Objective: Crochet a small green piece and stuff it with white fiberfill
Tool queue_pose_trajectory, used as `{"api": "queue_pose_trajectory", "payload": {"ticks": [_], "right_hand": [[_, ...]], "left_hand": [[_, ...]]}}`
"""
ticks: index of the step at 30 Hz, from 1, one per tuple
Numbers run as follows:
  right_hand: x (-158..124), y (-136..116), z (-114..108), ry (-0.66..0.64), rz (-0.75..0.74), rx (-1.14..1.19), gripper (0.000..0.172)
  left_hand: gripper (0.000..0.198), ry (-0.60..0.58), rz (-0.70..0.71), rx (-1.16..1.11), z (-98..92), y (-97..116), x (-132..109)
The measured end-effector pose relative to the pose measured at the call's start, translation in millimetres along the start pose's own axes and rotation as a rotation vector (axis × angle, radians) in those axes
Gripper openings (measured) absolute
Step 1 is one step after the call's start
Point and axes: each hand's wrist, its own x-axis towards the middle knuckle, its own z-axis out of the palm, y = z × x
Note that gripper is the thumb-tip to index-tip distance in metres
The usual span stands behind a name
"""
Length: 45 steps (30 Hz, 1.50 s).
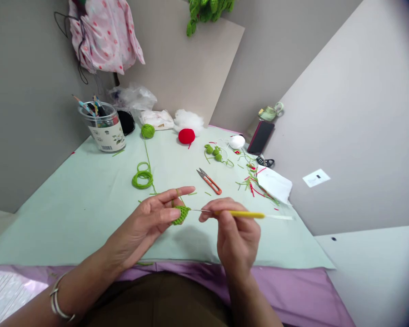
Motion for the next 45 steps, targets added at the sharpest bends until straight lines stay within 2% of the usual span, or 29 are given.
{"api": "queue_pose_trajectory", "payload": {"ticks": [3, 6, 9, 11, 13, 15, 16, 18, 21, 25, 27, 33, 36, 39, 45], "right_hand": [[5, 1, 3, -0.016, 0.156, 0.233, 0.019], [5, 3, 7, -0.044, 0.127, 0.175, 0.016], [0, 6, 10, -0.04, 0.02, 0.004, 0.022], [-5, 8, 10, -0.06, -0.123, -0.192, 0.03], [-10, 10, 8, -0.078, -0.304, -0.392, 0.04], [-11, 12, 6, -0.076, -0.367, -0.441, 0.042], [-11, 11, 5, -0.059, -0.323, -0.393, 0.037], [-7, 9, 4, 0.003, -0.136, -0.197, 0.027], [0, 6, 4, 0.052, 0.093, 0.112, 0.02], [4, 6, 6, -0.033, 0.12, 0.146, 0.014], [4, 7, 6, -0.034, 0.151, 0.161, 0.013], [13, 3, 2, -0.065, 0.323, 0.428, 0.016], [16, 1, 2, -0.091, 0.341, 0.444, 0.018], [16, 0, 2, -0.125, 0.285, 0.403, 0.018], [11, -7, -3, -0.158, 0.097, 0.115, 0.019]], "left_hand": [[0.046, 0.006, 0.058, 0.065, 2.3, 1, -1], [0.04, 0.006, 0.084, 0.12, 5.0, -2, -1], [0.036, 0.088, 0.127, 0.159, 7.6, -5, 1], [0.04, 0.118, 0.138, 0.131, 9.8, -7, 2], [0.043, 0.068, 0.08, 0.034, 11.0, -8, 4], [0.042, -0.01, -0.01, -0.077, 9.7, -8, 6], [0.041, -0.031, -0.037, -0.118, 8.2, -7, 7], [0.036, -0.018, -0.02, -0.154, 4.4, -5, 8], [0.034, 0.025, 0.041, -0.077, 1.5, -3, 5], [0.041, 0.0, 0.102, 0.185, 2.6, -5, 0], [0.039, -0.007, 0.137, 0.266, 1.6, -5, -1], [0.042, -0.061, 0.162, 0.254, -3.3, 0, -2], [0.042, -0.06, 0.163, 0.22, -1.2, 2, -2], [0.042, -0.047, 0.161, 0.222, 1.1, 4, -2], [0.042, 0.021, 0.203, 0.351, -1.3, 5, -5]]}}
